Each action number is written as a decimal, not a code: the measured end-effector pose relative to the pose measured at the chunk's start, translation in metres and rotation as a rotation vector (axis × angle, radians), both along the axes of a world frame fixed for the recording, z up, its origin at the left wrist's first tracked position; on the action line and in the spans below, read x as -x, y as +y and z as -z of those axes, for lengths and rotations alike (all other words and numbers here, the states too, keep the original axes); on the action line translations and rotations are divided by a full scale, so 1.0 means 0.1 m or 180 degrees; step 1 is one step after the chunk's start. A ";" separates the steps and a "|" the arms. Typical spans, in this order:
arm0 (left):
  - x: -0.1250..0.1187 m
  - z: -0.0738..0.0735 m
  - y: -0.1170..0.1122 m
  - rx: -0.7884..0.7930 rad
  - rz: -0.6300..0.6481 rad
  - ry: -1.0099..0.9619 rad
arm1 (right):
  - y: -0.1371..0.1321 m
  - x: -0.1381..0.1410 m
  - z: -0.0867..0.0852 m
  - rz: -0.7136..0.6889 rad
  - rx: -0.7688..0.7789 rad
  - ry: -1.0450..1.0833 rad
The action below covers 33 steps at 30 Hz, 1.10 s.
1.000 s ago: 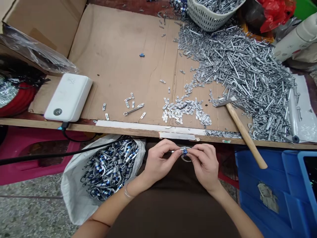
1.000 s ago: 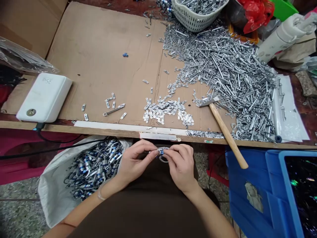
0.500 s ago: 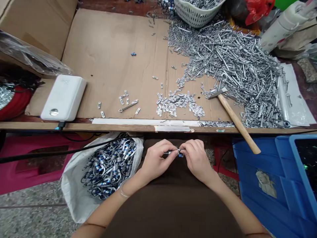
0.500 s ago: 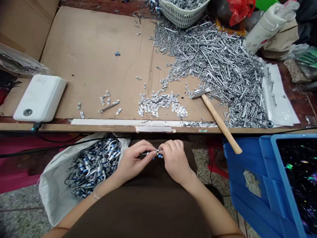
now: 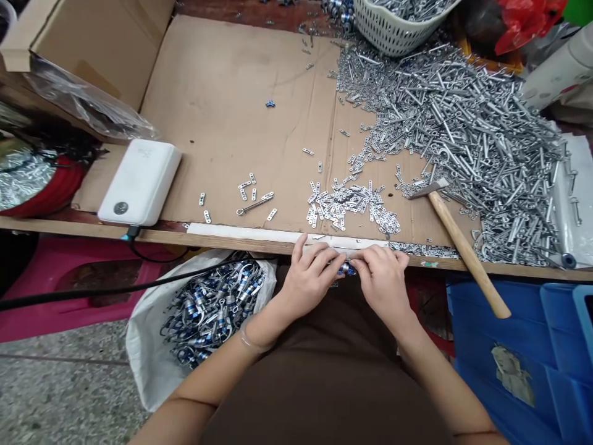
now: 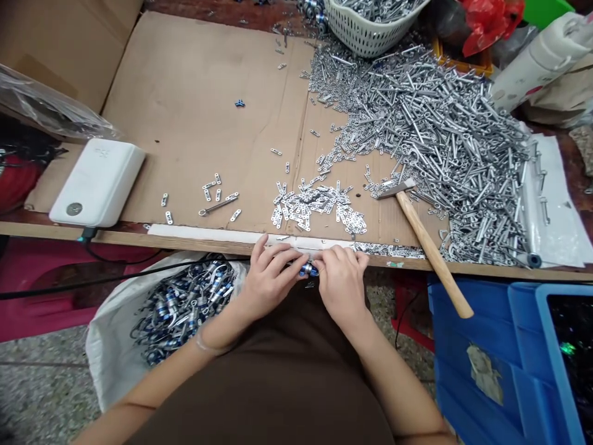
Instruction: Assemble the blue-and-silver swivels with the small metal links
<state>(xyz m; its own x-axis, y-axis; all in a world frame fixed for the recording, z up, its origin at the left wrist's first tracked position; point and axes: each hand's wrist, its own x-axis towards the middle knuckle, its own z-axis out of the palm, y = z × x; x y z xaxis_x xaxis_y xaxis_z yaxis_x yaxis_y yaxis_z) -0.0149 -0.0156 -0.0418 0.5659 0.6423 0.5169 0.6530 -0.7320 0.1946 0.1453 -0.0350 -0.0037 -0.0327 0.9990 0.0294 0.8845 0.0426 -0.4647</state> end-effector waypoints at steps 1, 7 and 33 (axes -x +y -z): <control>-0.01 -0.01 -0.01 0.0107 -0.0049 -0.0039 | 0.02 -0.01 -0.01 0.0020 0.0035 0.0013; -0.05 -0.05 -0.05 0.0533 -0.0163 -0.0192 | 0.17 -0.09 -0.06 -0.0138 0.0610 0.0288; -0.07 -0.09 -0.05 0.0753 -0.0195 -0.0174 | 0.44 -0.26 -0.01 0.0468 -0.0208 -0.0521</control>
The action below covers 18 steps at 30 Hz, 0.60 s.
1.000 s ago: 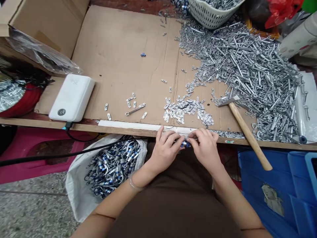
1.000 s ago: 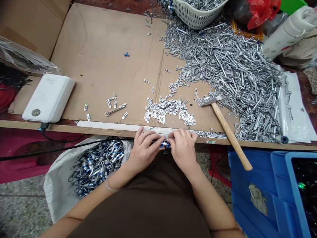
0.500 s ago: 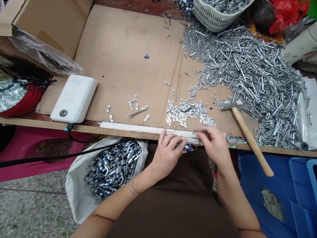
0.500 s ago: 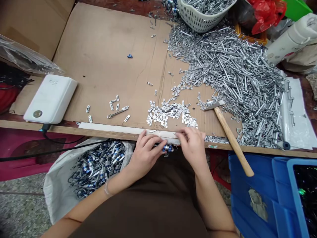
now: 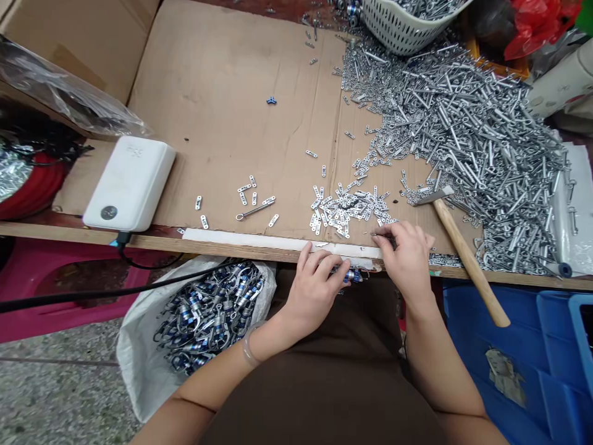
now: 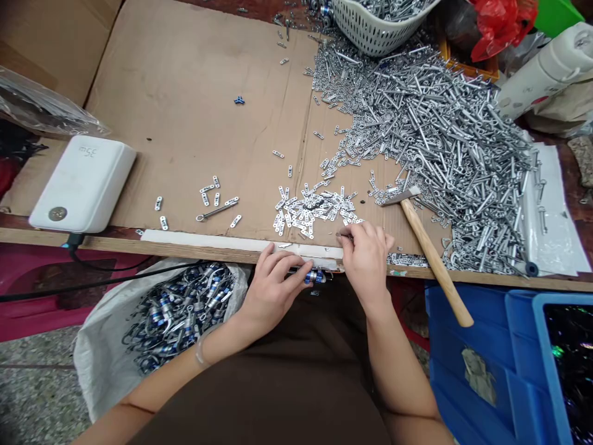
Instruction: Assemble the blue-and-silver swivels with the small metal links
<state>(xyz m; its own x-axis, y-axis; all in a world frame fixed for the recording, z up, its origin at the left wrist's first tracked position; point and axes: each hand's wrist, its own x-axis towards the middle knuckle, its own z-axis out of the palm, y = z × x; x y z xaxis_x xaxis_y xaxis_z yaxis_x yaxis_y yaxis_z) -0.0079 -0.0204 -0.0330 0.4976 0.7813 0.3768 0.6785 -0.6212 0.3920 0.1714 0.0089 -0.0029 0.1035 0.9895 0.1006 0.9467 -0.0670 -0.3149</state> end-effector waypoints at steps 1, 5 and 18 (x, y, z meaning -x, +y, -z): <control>0.00 0.00 0.00 0.0004 -0.0003 -0.0008 | -0.01 -0.01 -0.01 -0.0023 0.0046 0.0061; 0.00 0.00 0.01 -0.0023 -0.0014 -0.0020 | -0.02 -0.04 0.00 -0.0155 0.0178 0.0042; -0.01 -0.03 0.02 0.0038 -0.0016 -0.0041 | -0.23 0.06 -0.11 -0.1015 0.0520 0.0470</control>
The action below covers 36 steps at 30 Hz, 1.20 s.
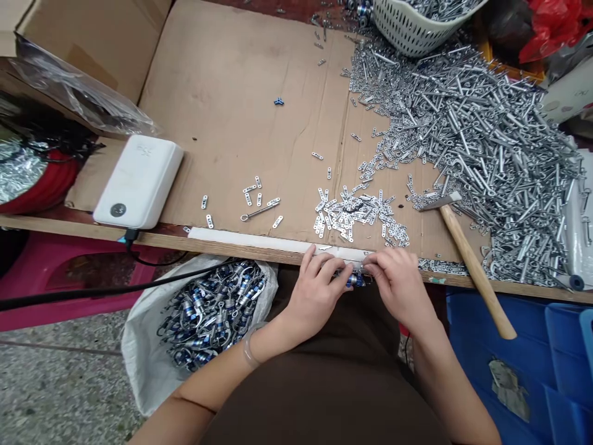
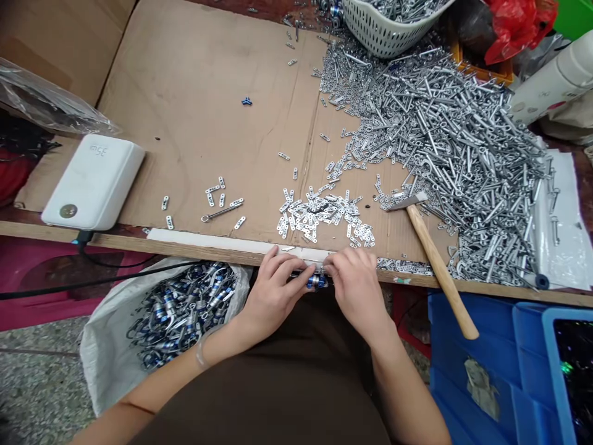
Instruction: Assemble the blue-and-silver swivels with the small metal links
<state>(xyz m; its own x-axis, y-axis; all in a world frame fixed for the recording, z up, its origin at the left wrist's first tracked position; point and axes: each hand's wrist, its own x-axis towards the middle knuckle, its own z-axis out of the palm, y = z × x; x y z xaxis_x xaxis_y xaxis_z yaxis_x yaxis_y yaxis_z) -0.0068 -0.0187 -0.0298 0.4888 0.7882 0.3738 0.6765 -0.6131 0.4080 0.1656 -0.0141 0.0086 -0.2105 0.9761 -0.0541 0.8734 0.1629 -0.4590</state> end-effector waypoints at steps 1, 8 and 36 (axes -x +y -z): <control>0.00 0.00 0.00 0.0010 -0.0007 -0.0024 | -0.03 0.03 0.00 -0.0049 -0.0021 0.0028; 0.04 0.03 0.03 -0.0076 -0.0065 -0.0718 | -0.13 0.20 0.08 0.0168 -0.0307 -0.0137; 0.05 0.01 0.06 0.0009 -0.0023 -0.0809 | 0.26 -0.74 0.06 0.1801 -0.0987 -0.1031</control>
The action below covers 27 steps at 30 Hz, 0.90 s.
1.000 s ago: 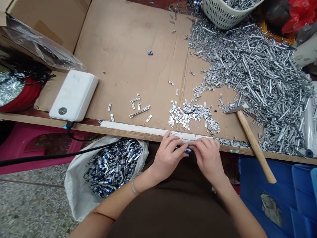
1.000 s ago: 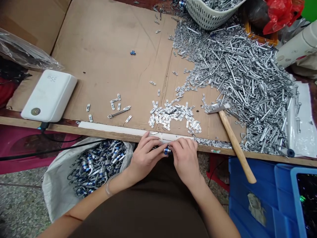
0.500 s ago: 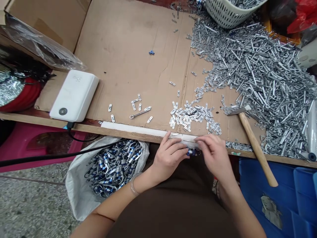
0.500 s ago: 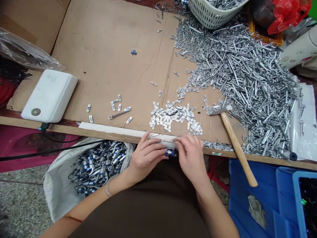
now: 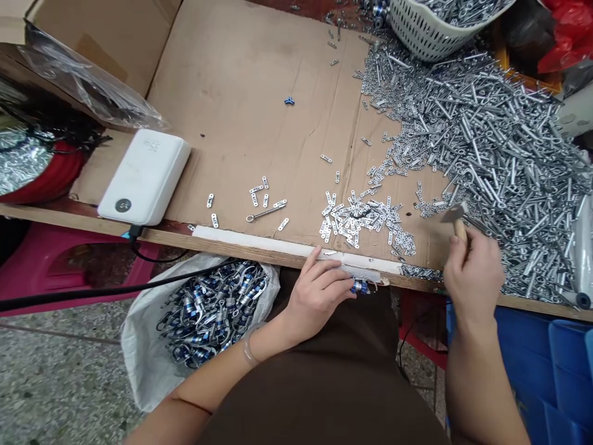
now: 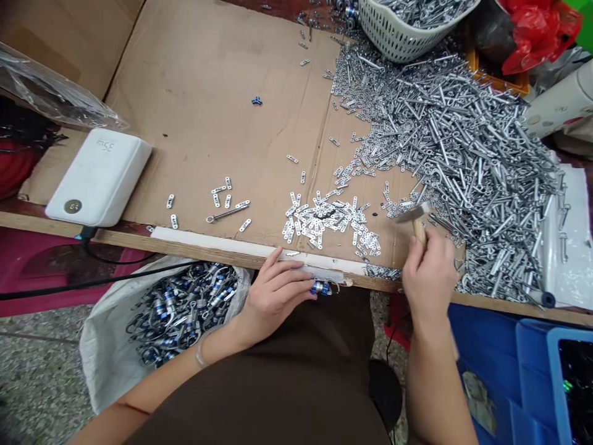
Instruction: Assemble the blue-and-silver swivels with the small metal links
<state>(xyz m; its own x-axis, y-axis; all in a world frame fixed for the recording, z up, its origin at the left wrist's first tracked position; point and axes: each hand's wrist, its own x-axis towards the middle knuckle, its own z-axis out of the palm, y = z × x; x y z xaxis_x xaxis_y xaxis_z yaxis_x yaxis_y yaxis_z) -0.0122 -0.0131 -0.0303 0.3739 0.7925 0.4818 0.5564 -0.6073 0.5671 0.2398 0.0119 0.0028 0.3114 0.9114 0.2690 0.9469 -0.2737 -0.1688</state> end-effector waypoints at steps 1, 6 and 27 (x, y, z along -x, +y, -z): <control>0.00 0.00 0.00 0.0009 0.0002 0.0006 | -0.11 0.11 -0.07 -0.0189 0.0110 0.0106; 0.01 -0.01 0.01 0.0043 0.0037 0.0036 | -0.66 0.50 -0.30 -0.1768 0.0679 0.0809; 0.01 0.02 0.03 -0.0046 0.0174 0.0002 | -0.01 -0.27 0.13 0.0184 0.0107 -0.0536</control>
